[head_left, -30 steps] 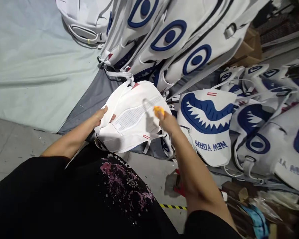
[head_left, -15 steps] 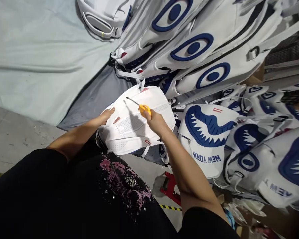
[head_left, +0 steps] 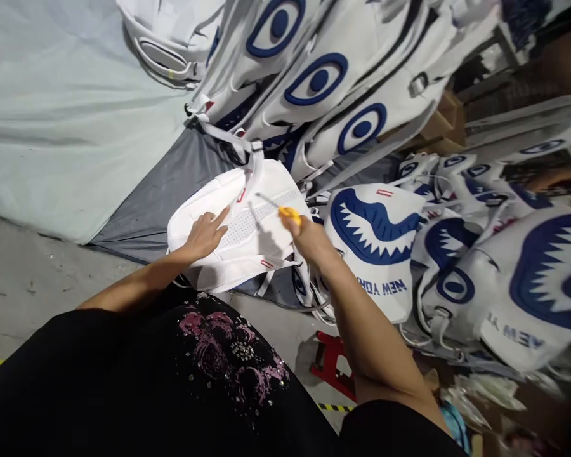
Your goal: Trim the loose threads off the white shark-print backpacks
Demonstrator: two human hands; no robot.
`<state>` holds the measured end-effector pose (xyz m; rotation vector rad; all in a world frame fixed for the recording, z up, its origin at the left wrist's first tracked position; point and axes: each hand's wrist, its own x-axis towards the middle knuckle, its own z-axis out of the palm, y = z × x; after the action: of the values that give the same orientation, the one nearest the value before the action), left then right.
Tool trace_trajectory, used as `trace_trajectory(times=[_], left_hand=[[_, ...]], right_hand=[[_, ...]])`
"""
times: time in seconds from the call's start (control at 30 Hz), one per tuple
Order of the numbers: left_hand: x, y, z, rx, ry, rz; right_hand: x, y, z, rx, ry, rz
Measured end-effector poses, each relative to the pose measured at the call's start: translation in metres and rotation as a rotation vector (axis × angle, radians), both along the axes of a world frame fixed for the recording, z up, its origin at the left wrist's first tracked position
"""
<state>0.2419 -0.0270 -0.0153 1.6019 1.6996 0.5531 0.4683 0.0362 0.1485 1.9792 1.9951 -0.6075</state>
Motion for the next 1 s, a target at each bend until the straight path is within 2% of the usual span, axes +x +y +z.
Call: trace_trajectory(times=[0.07,0.13,0.17,0.23,0.3,0.37,0.47,0.5,0.57,0.67,0.73,0.8,0.9,0.93,1.0], left_hand=[[0.013,-0.006,0.001,0.057,0.240,-0.056],[0.019,-0.004,0.000,0.061,0.361,-0.040],[0.021,-0.001,0.000,0.064,0.390,-0.023],[0.024,0.002,0.004,0.095,0.419,0.021],[0.032,-0.007,0.014,0.156,0.428,0.025],[0.045,-0.029,0.027,0.208,0.404,-0.119],[0.067,-0.067,0.040,0.142,0.419,-0.473],[0.074,-0.076,0.042,0.093,0.459,-0.539],[0.083,-0.086,0.044,0.027,0.551,-0.555],[0.087,-0.084,0.043,0.041,0.540,-0.487],[0.084,-0.077,0.041,0.023,0.357,-0.414],[0.079,-0.066,0.036,-0.142,0.001,-0.211],[0.073,-0.043,0.026,-0.486,-0.475,0.184],[0.072,-0.035,0.023,-0.589,-0.585,0.298],[0.071,-0.023,0.017,-0.735,-0.732,0.441]], right_hand=[[0.033,-0.011,0.004,0.076,-0.044,-0.053],[0.064,-0.022,0.006,-0.035,0.005,-0.011],[0.078,-0.027,0.006,-0.067,0.004,-0.022],[0.100,-0.035,0.006,-0.010,-0.077,-0.135],[0.115,-0.040,0.006,0.052,-0.115,-0.211],[0.123,-0.045,0.004,0.019,-0.074,-0.173],[0.128,-0.049,0.000,0.079,-0.076,-0.185],[0.129,-0.050,-0.002,0.103,-0.078,-0.188],[0.133,-0.052,-0.003,0.123,-0.059,-0.175],[0.139,-0.055,0.001,0.138,-0.055,-0.197],[0.144,-0.060,0.006,0.044,0.002,-0.181],[0.149,-0.070,0.012,-0.014,0.067,-0.183],[0.156,-0.093,0.022,0.037,0.167,-0.249],[0.157,-0.102,0.024,0.017,0.218,-0.249],[0.156,-0.119,0.026,-0.088,0.296,-0.213]])
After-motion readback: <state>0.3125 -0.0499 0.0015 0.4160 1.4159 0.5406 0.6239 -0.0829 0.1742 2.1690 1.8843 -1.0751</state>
